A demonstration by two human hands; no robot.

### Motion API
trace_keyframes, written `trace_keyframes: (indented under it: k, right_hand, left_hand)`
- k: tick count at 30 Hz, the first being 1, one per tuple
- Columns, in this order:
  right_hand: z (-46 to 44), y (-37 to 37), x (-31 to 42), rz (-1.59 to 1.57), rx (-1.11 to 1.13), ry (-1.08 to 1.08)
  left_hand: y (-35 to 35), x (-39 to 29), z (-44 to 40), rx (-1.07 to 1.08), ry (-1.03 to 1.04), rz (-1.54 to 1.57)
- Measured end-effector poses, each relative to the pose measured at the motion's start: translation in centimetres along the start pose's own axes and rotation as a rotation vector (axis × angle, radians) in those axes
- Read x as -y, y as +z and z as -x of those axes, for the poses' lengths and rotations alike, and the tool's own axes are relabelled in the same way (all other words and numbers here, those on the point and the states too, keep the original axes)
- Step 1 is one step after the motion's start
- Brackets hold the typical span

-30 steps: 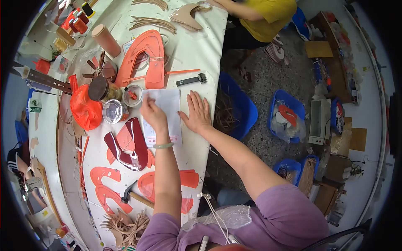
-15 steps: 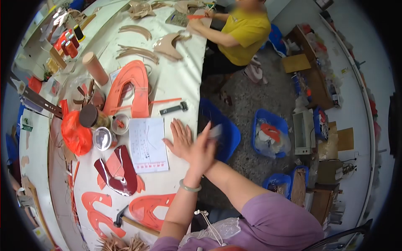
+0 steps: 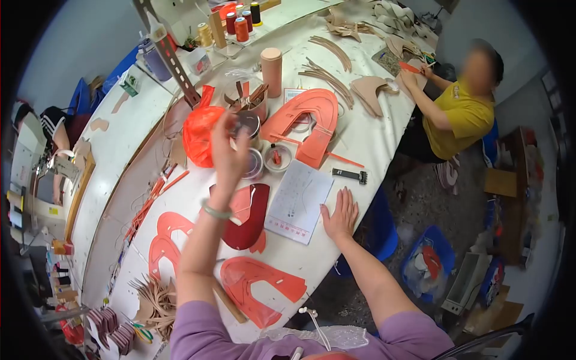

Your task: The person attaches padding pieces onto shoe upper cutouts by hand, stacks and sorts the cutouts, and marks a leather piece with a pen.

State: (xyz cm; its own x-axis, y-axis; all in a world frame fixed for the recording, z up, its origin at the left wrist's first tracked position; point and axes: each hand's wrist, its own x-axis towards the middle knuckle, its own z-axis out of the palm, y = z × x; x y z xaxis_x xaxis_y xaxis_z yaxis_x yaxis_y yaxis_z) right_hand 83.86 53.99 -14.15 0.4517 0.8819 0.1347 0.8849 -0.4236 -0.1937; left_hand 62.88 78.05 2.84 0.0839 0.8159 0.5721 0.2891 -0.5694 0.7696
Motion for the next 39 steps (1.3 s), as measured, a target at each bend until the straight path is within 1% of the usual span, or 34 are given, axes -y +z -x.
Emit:
trace_keyframes:
  k: [1, 2, 4, 5, 6, 8, 9, 11, 13, 14, 15, 16, 17, 18, 19, 20, 21, 22, 25, 26, 27, 29, 31, 32, 33, 36, 38, 39]
  right_hand:
    - [0.0, -0.2, -0.1, 0.017, 0.011, 0.013]
    - [0.0, -0.4, 0.0, -0.011, 0.034, 0.024]
    - [-0.2, 0.1, -0.1, -0.008, 0.010, 0.016]
    - [-0.1, 0.4, -0.4, -0.059, -0.014, -0.001]
    - [-0.1, 0.7, -0.7, -0.170, 0.023, 0.041]
    - [0.1, 0.3, -0.5, -0.065, 0.066, 0.056]
    - [0.0, -0.3, -0.4, -0.063, 0.138, 0.065]
    - [0.1, -0.7, 0.0, -0.029, 0.041, 0.010]
    - [0.2, -1.0, -0.7, -0.025, 0.048, 0.028]
    - [0.2, -1.1, -0.9, -0.042, 0.054, 0.034]
    - [0.1, -1.0, -0.8, -0.067, 0.068, 0.029]
    - [-0.3, -0.8, -0.4, -0.102, 0.084, 0.003]
    - [-0.4, -0.9, 0.1, -0.084, 0.097, 0.040]
    - [-0.4, -1.3, 0.1, -0.072, 0.121, 0.065]
    - [-0.6, -1.4, 0.4, 0.032, 0.120, 0.031]
    - [-0.6, -1.8, 0.4, 0.013, 0.240, 0.060]
    - [-0.6, -2.1, 0.4, 0.008, 0.358, 0.107]
    - [-0.5, -1.9, 0.3, -0.003, 0.375, 0.089]
    - [0.1, -1.0, -0.2, 0.016, 0.152, -0.006]
    - [0.1, -0.8, -0.3, 0.027, 0.079, -0.034]
    - [0.2, -0.7, -0.2, 0.028, 0.086, -0.034]
    - [0.3, -0.7, -0.3, 0.042, 0.100, -0.025]
    - [0.1, -0.7, -0.2, 0.049, 0.104, -0.014]
    - [0.1, -0.8, -0.3, 0.047, 0.108, -0.012]
    - [0.0, -0.7, -0.3, 0.048, 0.100, -0.013]
    - [0.1, -0.5, -0.3, 0.046, 0.081, -0.018]
    - [0.1, -0.4, -0.2, 0.029, 0.065, -0.008]
    - [0.0, -0.2, -0.3, 0.023, 0.067, -0.009]
  left_hand:
    - [-0.8, 2.0, -2.0, 0.044, 0.028, -0.062]
    - [-1.7, 2.0, -4.1, 0.123, 0.065, -0.199]
    - [-0.7, 9.3, -8.0, 0.014, 0.434, -0.423]
    - [-0.2, 12.8, -9.6, 0.002, 0.476, -0.427]
    - [0.2, 15.8, -11.7, 0.017, 0.491, -0.326]
    - [0.3, 21.7, -15.8, 0.064, 0.454, -0.508]
    - [0.1, 22.9, -17.1, 0.125, 0.375, -0.586]
    - [0.4, 26.6, -17.8, 0.066, 0.162, -0.781]
    - [0.8, 27.3, -18.7, 0.053, -0.006, -0.762]
    - [0.7, 28.8, -18.3, 0.050, -0.021, -0.762]
    - [2.2, 30.4, -19.6, 0.052, 0.064, -0.799]
    - [4.4, 30.4, -20.6, 0.043, 0.142, -0.857]
    - [6.2, 30.6, -21.3, 0.033, 0.212, -0.933]
    - [7.1, 32.4, -22.5, 0.030, 0.272, -1.027]
    - [1.7, 32.4, -21.6, 0.044, 0.340, -1.123]
    - [3.3, 31.9, -20.5, 0.047, 0.314, -1.187]
    - [3.6, 26.8, -19.7, -0.056, -0.125, -0.746]
    - [3.0, 24.4, -19.7, -0.058, -0.136, -0.771]
    - [2.5, 18.8, -20.5, -0.060, -0.367, -0.573]
    - [2.4, 18.6, -20.5, -0.058, -0.446, -0.501]
    - [2.3, 19.5, -20.5, -0.054, -0.452, -0.504]
    - [2.1, 22.5, -20.7, -0.039, -0.395, -0.528]
    - [2.1, 24.1, -21.1, -0.026, -0.326, -0.551]
    - [1.9, 23.5, -20.8, -0.022, -0.326, -0.554]
    - [1.7, 22.8, -20.2, -0.002, -0.225, -0.513]
    - [0.6, 18.1, -17.1, 0.064, 0.077, -0.389]
    - [-1.1, 12.2, -13.9, 0.111, 0.259, -0.411]
    - [-2.1, 9.9, -12.3, 0.113, 0.259, -0.416]
